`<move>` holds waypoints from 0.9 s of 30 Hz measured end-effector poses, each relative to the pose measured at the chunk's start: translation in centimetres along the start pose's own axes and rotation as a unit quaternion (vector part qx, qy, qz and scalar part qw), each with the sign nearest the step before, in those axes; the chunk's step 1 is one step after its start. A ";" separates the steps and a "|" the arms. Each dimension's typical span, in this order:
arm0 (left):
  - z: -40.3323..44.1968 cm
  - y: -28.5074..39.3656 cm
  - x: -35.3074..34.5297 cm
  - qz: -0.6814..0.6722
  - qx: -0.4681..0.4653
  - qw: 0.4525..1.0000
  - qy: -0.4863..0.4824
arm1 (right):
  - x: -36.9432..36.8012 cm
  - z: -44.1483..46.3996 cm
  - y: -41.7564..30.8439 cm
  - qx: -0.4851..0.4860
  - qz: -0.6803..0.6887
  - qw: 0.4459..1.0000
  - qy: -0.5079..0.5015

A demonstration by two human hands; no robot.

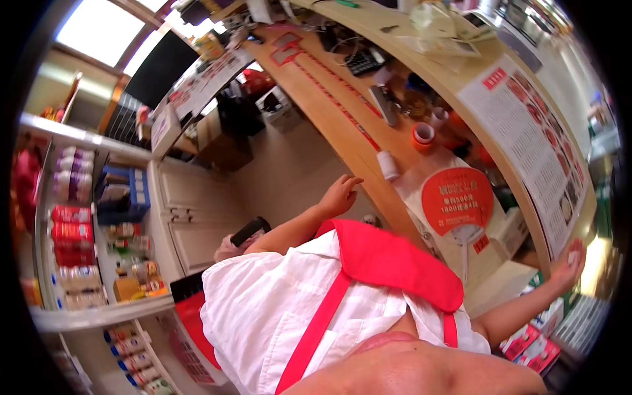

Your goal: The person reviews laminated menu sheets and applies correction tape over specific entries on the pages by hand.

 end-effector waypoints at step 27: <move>-9.1 -52.9 44.9 0.317 0.496 0.769 0.247 | -27.3 -13.5 3.0 -0.019 -0.014 0.971 0.237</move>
Point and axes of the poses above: each hand's wrist, its own z-axis towards the middle knuckle, its own x-axis out of the back of the hand, y = z × x, the point moved 1 cm from there along z, towards the middle knuckle, and after that the axes turned 8 degrees about -y, right-handed, at the moved point
